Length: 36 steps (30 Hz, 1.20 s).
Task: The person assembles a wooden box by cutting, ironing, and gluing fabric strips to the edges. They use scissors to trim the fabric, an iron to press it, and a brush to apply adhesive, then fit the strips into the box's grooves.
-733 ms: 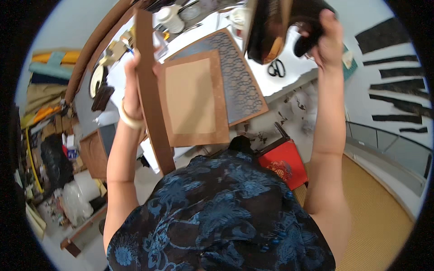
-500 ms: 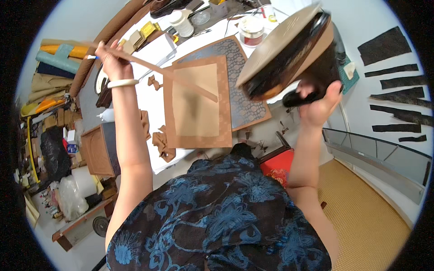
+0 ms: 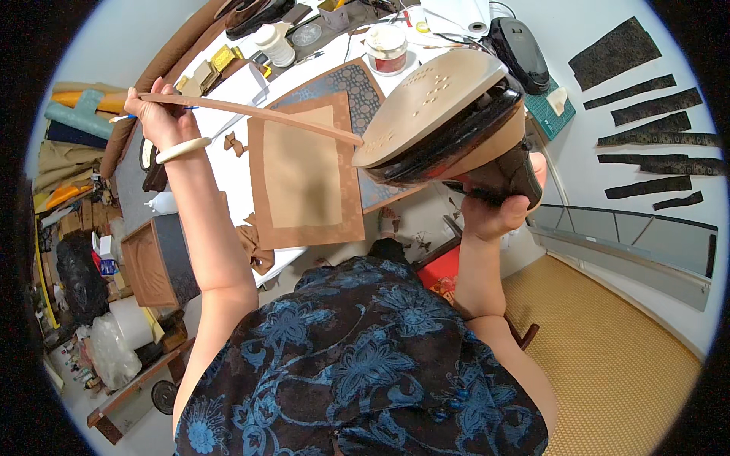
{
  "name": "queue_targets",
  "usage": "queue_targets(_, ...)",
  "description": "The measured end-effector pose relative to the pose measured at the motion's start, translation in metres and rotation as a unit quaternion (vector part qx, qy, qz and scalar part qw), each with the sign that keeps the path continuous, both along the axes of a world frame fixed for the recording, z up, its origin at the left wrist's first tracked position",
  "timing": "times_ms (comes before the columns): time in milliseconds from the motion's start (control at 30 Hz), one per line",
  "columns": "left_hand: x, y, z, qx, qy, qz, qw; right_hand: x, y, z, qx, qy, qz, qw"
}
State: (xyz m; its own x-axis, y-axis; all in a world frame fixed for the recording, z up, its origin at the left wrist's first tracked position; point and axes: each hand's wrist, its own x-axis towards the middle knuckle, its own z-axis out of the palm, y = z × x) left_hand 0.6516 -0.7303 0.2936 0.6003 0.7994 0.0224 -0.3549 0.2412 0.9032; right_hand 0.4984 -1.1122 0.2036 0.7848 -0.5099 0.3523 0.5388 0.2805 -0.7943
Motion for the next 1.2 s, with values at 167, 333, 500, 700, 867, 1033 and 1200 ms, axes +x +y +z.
queue_targets(167, -0.006, -0.012, 0.007, 0.012, -0.012, -0.02, 1.0, -0.012, -0.005, 0.002, 0.021, -0.009, 0.007, 1.0)
queue_targets(333, -0.003, -0.011, 0.008, 0.019, -0.024, -0.043, 0.999, -0.013, -0.011, -0.003, 0.001, -0.037, -0.056, 0.998)
queue_targets(500, -0.007, -0.02, 0.009, 0.025, -0.014, -0.058, 0.998, -0.017, -0.01, 0.006, -0.02, -0.035, -0.088, 0.995)
queue_targets(700, -0.001, -0.024, 0.003, 0.001, -0.003, -0.043, 0.999, -0.015, -0.007, 0.01, -0.029, -0.031, -0.087, 0.995)
queue_targets(867, -0.004, -0.016, -0.008, -0.062, 0.01, -0.032, 0.998, -0.018, -0.004, 0.024, -0.066, 0.005, -0.033, 0.997)
queue_targets(1033, -0.023, 0.007, -0.029, -0.077, 0.059, -0.077, 0.992, 0.001, 0.002, 0.051, -0.034, 0.069, -0.006, 0.997)
queue_targets(1200, -0.037, 0.004, -0.045, -0.155, 0.033, -0.13, 0.979, 0.018, 0.016, 0.052, -0.3, 0.152, 0.149, 0.93)
